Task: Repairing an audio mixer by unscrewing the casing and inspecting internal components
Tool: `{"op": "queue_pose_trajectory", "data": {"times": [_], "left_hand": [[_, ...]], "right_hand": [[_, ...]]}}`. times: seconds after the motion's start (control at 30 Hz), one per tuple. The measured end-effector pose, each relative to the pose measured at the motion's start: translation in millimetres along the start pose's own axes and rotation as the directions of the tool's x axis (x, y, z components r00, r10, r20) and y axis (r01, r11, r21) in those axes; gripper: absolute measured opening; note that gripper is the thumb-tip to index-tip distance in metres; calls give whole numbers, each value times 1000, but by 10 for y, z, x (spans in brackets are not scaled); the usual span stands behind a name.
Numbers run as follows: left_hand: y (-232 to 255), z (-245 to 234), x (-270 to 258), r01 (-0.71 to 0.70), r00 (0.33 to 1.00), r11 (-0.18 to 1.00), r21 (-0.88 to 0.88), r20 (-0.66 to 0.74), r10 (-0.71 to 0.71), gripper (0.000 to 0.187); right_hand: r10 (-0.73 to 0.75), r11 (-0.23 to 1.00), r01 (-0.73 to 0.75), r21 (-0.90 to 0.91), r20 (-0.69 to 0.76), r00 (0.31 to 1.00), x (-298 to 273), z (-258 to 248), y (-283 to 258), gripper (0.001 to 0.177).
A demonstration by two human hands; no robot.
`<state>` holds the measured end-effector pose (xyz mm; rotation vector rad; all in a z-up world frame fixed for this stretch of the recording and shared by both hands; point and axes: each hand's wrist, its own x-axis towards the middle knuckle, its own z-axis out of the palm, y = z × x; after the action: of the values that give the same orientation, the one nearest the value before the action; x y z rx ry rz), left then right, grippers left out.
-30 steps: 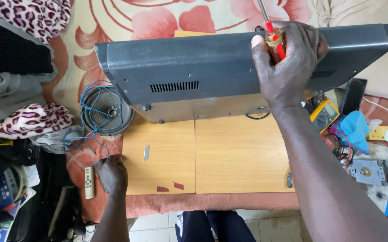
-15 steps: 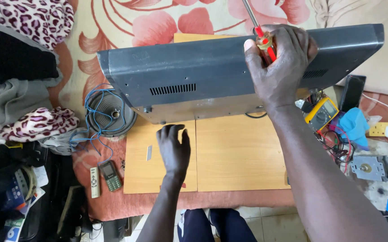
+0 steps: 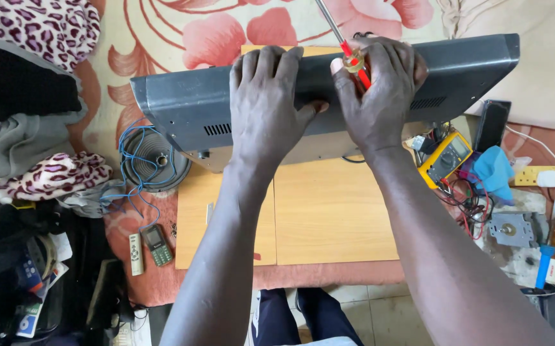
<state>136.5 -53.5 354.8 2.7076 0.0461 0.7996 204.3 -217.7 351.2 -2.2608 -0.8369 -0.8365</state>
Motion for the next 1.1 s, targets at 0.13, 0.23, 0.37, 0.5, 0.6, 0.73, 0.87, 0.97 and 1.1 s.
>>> {"op": "queue_pose_trajectory", "data": {"times": [0.13, 0.23, 0.37, 0.5, 0.6, 0.73, 0.87, 0.97, 1.1], "left_hand": [[-114, 67, 193, -6, 997, 996, 87, 72, 0, 81], [-178, 75, 342, 13, 960, 998, 66, 279, -31, 88], [-138, 36, 313, -28, 959, 993, 114, 283, -5, 93], [-124, 40, 317, -48, 963, 991, 125, 268, 13, 91], [-107, 31, 308, -38, 961, 993, 113, 276, 6, 86], [-97, 9, 293, -71, 959, 988, 140, 282, 29, 85], [-74, 0, 264, -88, 967, 987, 133, 250, 53, 84], [-55, -14, 215, -82, 969, 988, 131, 241, 49, 84], [-28, -48, 159, -97, 973, 986, 139, 220, 65, 82]], "right_hand": [[28, 1000, -28, -8, -1, 1000, -2, -38, -31, 23], [41, 999, -41, 18, -5, 999, 30, -63, -47, 22], [75, 997, -75, -2, 24, 997, 37, -80, -71, 21], [85, 996, -85, 14, 31, 996, 35, -114, -65, 22], [90, 996, -91, 20, 25, 996, 31, -133, -82, 22], [113, 993, -115, 36, 34, 993, 21, -137, -77, 21], [108, 993, -109, 44, 29, 994, 3, -181, -76, 21], [117, 990, -120, 80, 38, 992, -29, -223, -93, 24], [152, 980, -159, 122, 63, 986, -75, -278, -97, 25]]}}
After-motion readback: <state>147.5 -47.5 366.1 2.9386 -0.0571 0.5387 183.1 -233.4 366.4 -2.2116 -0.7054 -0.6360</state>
